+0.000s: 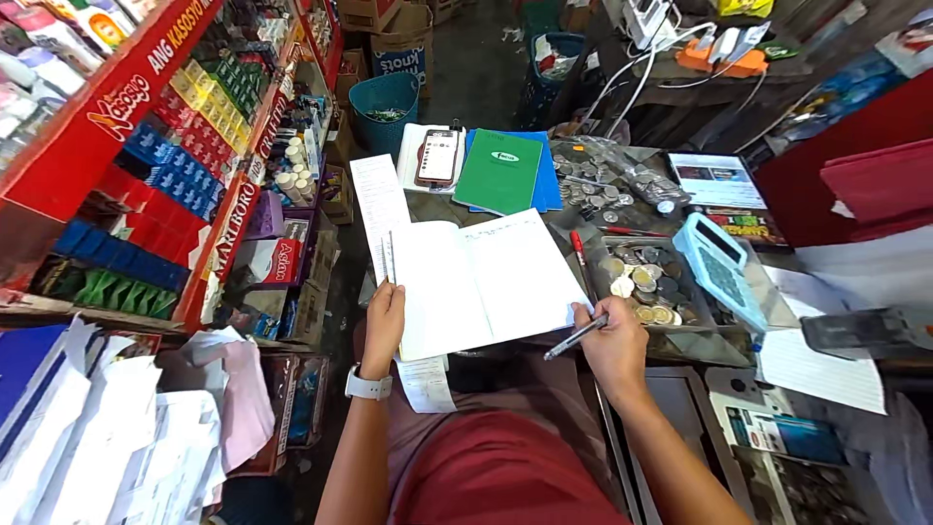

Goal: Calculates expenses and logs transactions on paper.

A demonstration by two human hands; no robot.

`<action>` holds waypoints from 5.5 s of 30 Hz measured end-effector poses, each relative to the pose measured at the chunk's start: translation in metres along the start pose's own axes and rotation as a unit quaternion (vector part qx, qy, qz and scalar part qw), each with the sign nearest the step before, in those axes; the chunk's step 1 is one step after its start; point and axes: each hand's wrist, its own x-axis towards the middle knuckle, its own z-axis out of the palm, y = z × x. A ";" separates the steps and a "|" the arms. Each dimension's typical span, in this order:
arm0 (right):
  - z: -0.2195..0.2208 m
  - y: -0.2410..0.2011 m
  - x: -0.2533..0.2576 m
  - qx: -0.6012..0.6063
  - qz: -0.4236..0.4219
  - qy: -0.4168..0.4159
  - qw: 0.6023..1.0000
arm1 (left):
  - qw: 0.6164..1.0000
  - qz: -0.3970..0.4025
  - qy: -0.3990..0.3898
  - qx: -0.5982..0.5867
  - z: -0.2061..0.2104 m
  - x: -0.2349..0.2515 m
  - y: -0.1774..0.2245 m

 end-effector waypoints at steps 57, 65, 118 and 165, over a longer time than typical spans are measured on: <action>0.075 -0.021 -0.043 0.237 -0.247 -0.004 0.940 | 0.896 0.053 -0.054 0.438 0.026 0.007 0.030; 0.078 -0.019 -0.047 0.246 -0.236 -0.002 0.940 | 0.876 0.126 -0.064 0.461 0.030 0.024 0.010; 0.086 -0.018 -0.041 0.019 -0.322 -0.086 0.943 | 0.902 0.101 -0.049 0.417 0.023 0.011 0.001; 0.087 -0.020 -0.043 0.011 -0.324 -0.077 0.943 | 0.872 0.105 -0.035 0.477 0.038 -0.009 0.008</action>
